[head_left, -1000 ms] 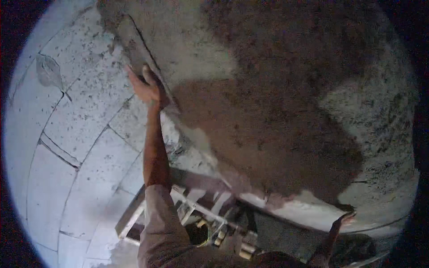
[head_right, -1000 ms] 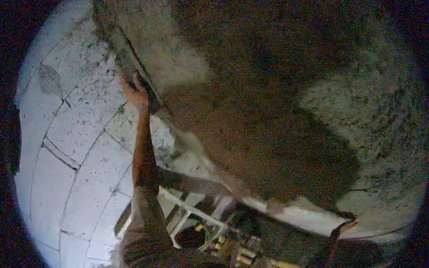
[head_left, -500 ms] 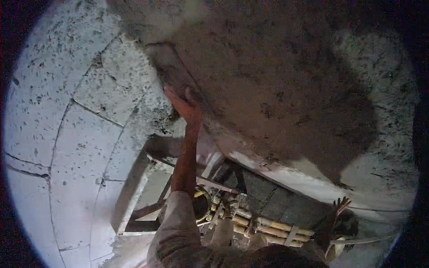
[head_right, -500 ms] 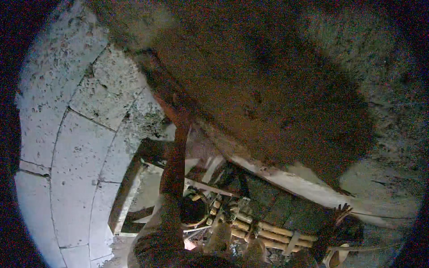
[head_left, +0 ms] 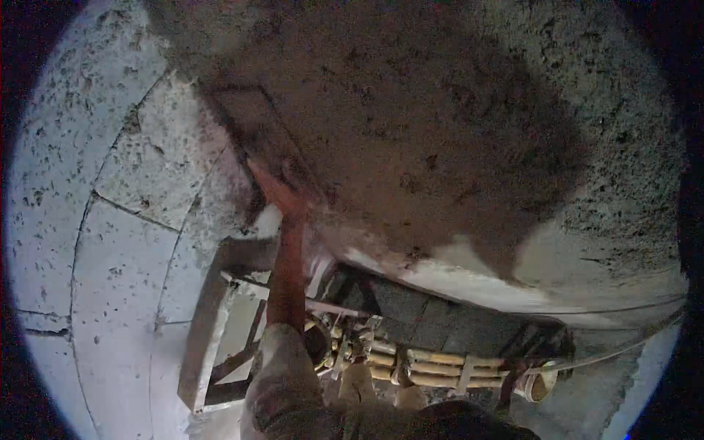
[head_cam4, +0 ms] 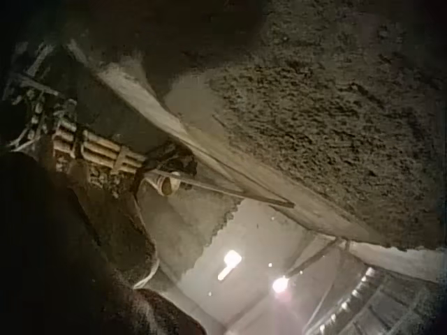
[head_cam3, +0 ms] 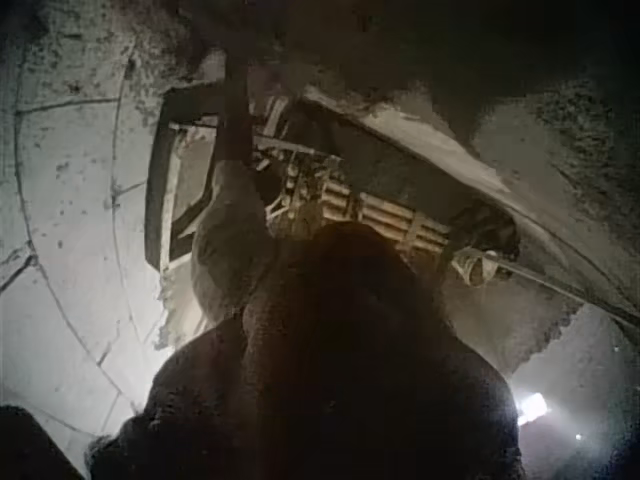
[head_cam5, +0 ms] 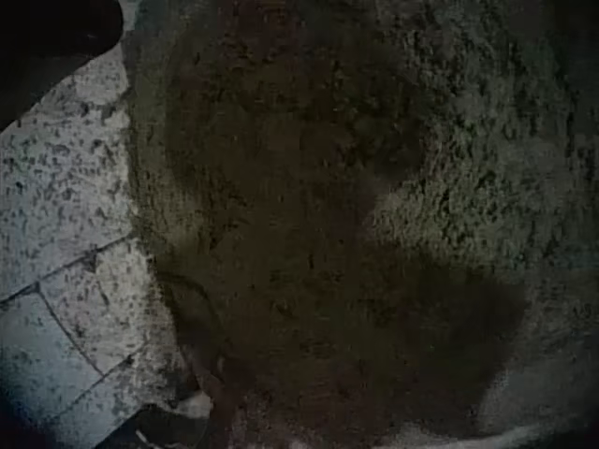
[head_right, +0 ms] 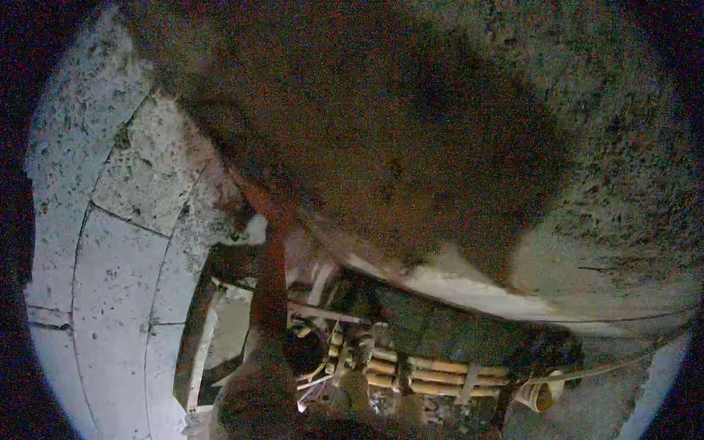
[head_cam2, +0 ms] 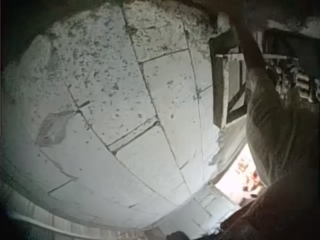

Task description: The person smooths plaster onto a wall using a trowel, rinses hands and tools in a bucket of water, and applies mortar from a bucket onto the wall.

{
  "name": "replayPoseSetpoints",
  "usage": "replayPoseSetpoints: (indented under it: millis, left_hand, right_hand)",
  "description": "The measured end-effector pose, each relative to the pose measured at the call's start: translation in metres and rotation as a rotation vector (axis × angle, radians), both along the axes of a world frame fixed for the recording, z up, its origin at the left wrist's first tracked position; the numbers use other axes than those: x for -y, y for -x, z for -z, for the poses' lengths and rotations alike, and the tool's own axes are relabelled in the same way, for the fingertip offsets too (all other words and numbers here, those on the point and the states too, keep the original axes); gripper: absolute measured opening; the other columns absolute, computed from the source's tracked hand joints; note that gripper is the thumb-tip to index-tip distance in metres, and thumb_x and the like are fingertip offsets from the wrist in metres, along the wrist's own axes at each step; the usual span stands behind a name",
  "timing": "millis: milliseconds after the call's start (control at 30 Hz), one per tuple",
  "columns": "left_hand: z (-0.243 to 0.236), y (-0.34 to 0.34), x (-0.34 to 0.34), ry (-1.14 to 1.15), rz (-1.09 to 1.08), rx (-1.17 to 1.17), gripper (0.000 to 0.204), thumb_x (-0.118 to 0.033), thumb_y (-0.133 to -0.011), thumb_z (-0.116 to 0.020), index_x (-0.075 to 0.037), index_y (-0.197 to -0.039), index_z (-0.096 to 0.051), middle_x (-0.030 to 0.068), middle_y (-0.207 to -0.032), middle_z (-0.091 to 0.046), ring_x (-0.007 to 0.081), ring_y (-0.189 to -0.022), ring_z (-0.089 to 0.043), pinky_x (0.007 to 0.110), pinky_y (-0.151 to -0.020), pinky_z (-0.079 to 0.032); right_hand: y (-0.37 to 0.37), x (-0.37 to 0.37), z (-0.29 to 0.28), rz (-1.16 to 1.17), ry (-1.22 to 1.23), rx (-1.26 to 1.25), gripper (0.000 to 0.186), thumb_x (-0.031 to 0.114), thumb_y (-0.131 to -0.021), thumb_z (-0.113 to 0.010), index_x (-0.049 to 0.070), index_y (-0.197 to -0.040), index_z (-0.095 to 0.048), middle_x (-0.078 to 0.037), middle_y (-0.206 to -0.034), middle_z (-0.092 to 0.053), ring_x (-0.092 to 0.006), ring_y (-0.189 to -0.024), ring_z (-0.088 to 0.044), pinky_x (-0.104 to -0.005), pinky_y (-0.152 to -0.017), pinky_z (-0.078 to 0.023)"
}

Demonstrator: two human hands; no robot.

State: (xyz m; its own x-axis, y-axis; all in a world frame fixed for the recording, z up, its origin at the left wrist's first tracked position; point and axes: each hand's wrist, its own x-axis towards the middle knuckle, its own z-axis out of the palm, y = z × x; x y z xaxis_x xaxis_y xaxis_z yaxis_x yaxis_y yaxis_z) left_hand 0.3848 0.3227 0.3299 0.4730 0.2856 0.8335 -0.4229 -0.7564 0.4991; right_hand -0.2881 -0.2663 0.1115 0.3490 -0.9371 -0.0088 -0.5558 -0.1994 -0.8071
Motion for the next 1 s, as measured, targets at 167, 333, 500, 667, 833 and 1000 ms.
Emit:
replayPoseSetpoints:
  millis: [167,333,500,667,833,1000]
  left_hand:
    - [-0.182,0.005,0.011,-0.176,-0.024,0.164,0.075,-0.035,-0.096,-0.052,0.01,-0.145,-0.018,0.0384,-0.136,-0.036,0.0522,-0.121,-0.04,0.053,-0.099,-0.036]
    - [-0.139,0.05,0.068,-0.174,0.027,-0.022,0.075,-0.029,-0.092,-0.06,0.007,-0.145,-0.021,0.0348,-0.123,-0.047,0.0506,-0.107,-0.048,0.056,-0.088,-0.041]
    - [0.029,0.049,0.077,0.062,-0.072,-0.154,0.079,-0.033,-0.094,-0.057,0.004,-0.148,-0.013,0.0324,-0.134,-0.041,0.0496,-0.118,-0.044,0.054,-0.096,-0.04]
    - [-0.022,0.034,0.063,0.191,0.116,0.214,0.075,-0.037,-0.098,-0.049,0.005,-0.148,-0.012,0.0328,-0.141,-0.034,0.0457,-0.125,-0.042,0.052,-0.102,-0.037]
    - [-0.066,0.11,0.185,0.03,-0.004,-0.006,0.072,-0.039,-0.098,-0.047,0.006,-0.146,-0.02,0.0347,-0.141,-0.032,0.0452,-0.127,-0.04,0.053,-0.1,-0.038]
    - [0.019,0.204,0.323,0.289,0.331,-0.291,0.081,-0.041,-0.096,-0.05,0.01,-0.146,-0.012,0.0316,-0.149,-0.023,0.0465,-0.139,-0.021,0.052,-0.115,-0.015]
  right_hand:
    - [0.038,-0.03,-0.006,0.036,-0.045,-0.07,0.055,0.023,-0.099,-0.046,0.008,-0.149,-0.028,-0.014,-0.156,-0.019,-0.03,-0.142,-0.025,-0.0423,-0.113,-0.027]
    - [0.043,-0.044,-0.022,-0.026,-0.054,-0.095,0.057,0.023,-0.098,-0.048,0.007,-0.149,-0.028,-0.015,-0.155,-0.02,-0.03,-0.141,-0.025,-0.0427,-0.113,-0.027]
    - [0.025,-0.052,-0.007,-0.12,-0.066,-0.093,0.058,0.023,-0.097,-0.05,0.006,-0.148,-0.028,-0.016,-0.155,-0.022,-0.03,-0.141,-0.026,-0.043,-0.112,-0.027]
    - [0.054,-0.044,-0.011,-0.147,-0.089,-0.183,0.06,0.023,-0.097,-0.051,0.005,-0.148,-0.028,-0.017,-0.154,-0.023,-0.03,-0.141,-0.026,-0.0433,-0.112,-0.028]
    - [0.086,-0.022,-0.008,-0.246,-0.075,-0.313,0.061,0.023,-0.096,-0.053,0.004,-0.148,-0.028,-0.018,-0.153,-0.024,-0.03,-0.14,-0.027,-0.0436,-0.111,-0.028]
    - [-0.022,-0.065,-0.069,-0.622,-0.043,-0.041,0.053,0.021,-0.099,-0.05,0.011,-0.147,-0.032,-0.017,-0.154,-0.023,-0.0316,-0.141,-0.024,-0.0439,-0.112,-0.027]
